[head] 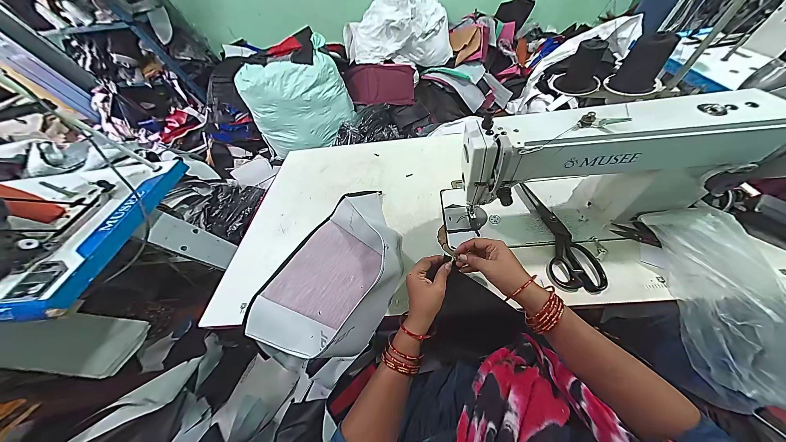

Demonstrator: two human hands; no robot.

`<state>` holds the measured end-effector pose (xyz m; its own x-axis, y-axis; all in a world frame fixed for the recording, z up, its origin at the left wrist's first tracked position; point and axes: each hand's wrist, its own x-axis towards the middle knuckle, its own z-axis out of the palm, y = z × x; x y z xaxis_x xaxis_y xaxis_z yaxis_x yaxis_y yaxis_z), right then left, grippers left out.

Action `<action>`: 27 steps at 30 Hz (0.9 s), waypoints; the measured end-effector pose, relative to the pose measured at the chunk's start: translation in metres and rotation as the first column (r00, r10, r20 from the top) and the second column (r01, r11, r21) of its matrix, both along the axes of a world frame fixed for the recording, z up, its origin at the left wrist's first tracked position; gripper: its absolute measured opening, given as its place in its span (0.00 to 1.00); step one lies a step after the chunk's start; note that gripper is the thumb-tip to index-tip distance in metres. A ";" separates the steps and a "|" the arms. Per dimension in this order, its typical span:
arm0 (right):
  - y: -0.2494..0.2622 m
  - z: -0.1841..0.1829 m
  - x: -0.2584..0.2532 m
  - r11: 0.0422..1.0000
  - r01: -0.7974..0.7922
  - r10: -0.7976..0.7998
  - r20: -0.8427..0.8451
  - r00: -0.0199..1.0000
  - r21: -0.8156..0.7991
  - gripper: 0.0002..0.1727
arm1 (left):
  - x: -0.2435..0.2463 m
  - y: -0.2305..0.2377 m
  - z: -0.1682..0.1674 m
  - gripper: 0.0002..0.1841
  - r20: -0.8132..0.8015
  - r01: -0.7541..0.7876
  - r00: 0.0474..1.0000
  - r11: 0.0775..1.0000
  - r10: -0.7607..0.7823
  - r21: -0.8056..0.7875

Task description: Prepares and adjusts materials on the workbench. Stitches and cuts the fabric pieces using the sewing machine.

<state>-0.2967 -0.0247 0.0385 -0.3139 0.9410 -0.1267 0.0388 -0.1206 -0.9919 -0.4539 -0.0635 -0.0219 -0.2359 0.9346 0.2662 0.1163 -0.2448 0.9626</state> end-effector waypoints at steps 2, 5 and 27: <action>0.000 0.000 -0.001 0.999 -0.011 0.008 0.064 0.998 0.034 0.08 | -0.001 0.001 -0.002 0.08 -0.021 0.003 1.000 1.000 -0.003 0.014; 0.001 -0.001 -0.003 0.996 -0.029 0.019 0.121 0.992 0.085 0.09 | -0.001 0.000 -0.001 0.08 -0.038 0.002 0.999 1.000 -0.001 0.023; 0.002 0.001 -0.007 0.946 -0.061 -0.033 0.281 0.959 0.319 0.14 | 0.000 0.000 -0.002 0.07 -0.118 -0.003 0.993 0.997 0.012 0.081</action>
<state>-0.3041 -0.0224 0.0391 -0.3236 0.9412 0.0975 0.3183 0.2053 -0.9255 -0.4540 -0.0630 -0.0241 -0.2053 0.9073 0.3670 0.2302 -0.3197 0.9191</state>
